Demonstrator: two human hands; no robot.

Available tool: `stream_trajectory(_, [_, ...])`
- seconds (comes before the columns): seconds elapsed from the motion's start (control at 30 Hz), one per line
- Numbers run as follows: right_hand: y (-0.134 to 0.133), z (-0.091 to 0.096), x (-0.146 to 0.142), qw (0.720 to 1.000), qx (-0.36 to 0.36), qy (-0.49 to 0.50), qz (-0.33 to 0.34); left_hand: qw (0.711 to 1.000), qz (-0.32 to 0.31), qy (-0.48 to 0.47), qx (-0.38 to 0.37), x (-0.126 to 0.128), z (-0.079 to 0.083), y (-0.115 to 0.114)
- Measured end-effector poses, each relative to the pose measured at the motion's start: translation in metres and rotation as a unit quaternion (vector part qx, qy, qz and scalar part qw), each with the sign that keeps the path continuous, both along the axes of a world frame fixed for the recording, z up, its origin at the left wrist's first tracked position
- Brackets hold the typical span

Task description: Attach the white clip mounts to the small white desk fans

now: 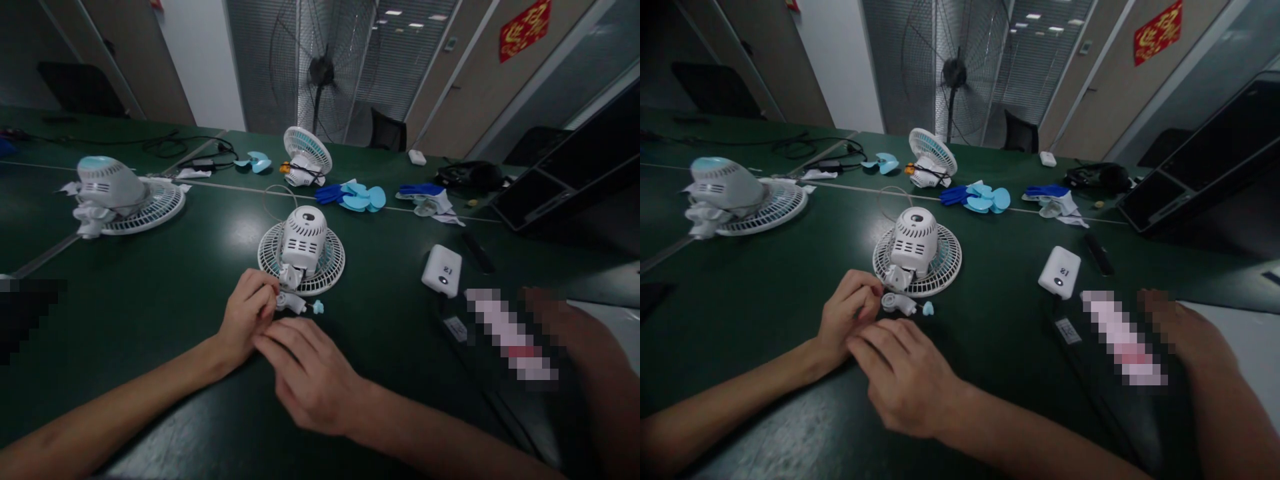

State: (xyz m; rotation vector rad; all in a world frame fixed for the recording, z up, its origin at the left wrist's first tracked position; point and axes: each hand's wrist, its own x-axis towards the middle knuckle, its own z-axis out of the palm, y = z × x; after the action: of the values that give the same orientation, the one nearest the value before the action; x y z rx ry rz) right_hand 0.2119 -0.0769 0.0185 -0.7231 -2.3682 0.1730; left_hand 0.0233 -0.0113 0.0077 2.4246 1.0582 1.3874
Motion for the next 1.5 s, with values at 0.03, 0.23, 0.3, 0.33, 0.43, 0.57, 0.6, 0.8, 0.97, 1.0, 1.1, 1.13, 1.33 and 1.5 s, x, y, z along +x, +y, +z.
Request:
stream_trajectory(0.03, [-0.006, 0.0, -0.007, 1.0, 0.003, 0.003, -0.011, 1.0, 0.004, -0.01, -0.017, 0.003, 0.001, -0.002])
stream_trajectory(0.23, [-0.012, -0.007, -0.014, 0.997, 0.081, -0.008, 0.017, 0.999, 0.015, -0.027, -0.031, 0.009, 0.005, -0.008])
stream_trajectory(0.3, [-0.009, -0.005, -0.01, 0.998, 0.066, 0.018, -0.018, 0.998, 0.003, -0.034, -0.051, 0.008, 0.003, -0.009])
stream_trajectory(0.33, [-0.009, -0.004, -0.01, 0.997, 0.058, 0.03, -0.034, 0.997, -0.004, -0.039, -0.063, 0.008, 0.002, -0.01])
stream_trajectory(0.43, [-0.011, -0.003, -0.012, 0.997, 0.062, 0.028, -0.03, 0.994, -0.005, -0.056, -0.091, 0.009, 0.001, -0.011])
stream_trajectory(0.57, [-0.009, -0.005, -0.006, 0.995, 0.081, 0.007, 0.052, 0.992, 0.028, -0.063, -0.11, 0.007, 0.006, -0.006])
stream_trajectory(0.6, [-0.005, -0.005, -0.001, 0.996, 0.074, 0.012, 0.055, 0.993, 0.036, -0.036, -0.11, 0.005, 0.008, -0.004])
stream_trajectory(0.8, [0.033, -0.007, 0.037, 0.974, 0.0, -0.053, -0.219, 0.952, 0.079, 0.234, -0.183, -0.017, 0.016, 0.011])
stream_trajectory(0.97, [0.045, -0.014, 0.036, 0.968, -0.098, -0.108, -0.206, 0.922, -0.019, 0.222, -0.317, -0.026, 0.023, 0.02])
stream_trajectory(1.0, [0.044, -0.016, 0.035, 0.97, -0.106, -0.096, -0.197, 0.919, -0.042, 0.209, -0.332, -0.027, 0.026, 0.02])
stream_trajectory(1.1, [0.044, -0.017, 0.036, 0.975, -0.109, -0.016, -0.192, 0.908, -0.099, 0.141, -0.383, -0.031, 0.038, 0.02])
stream_trajectory(1.13, [0.044, -0.017, 0.037, 0.975, -0.104, 0.018, -0.195, 0.902, -0.111, 0.105, -0.405, -0.032, 0.042, 0.019])
stream_trajectory(1.33, [0.049, -0.013, 0.042, 0.975, -0.093, 0.089, -0.18, 0.863, -0.132, -0.082, -0.48, -0.031, 0.053, 0.013])
stream_trajectory(1.5, [0.052, -0.012, 0.041, 0.984, -0.077, 0.042, -0.154, 0.873, -0.089, -0.097, -0.47, -0.028, 0.05, 0.012])
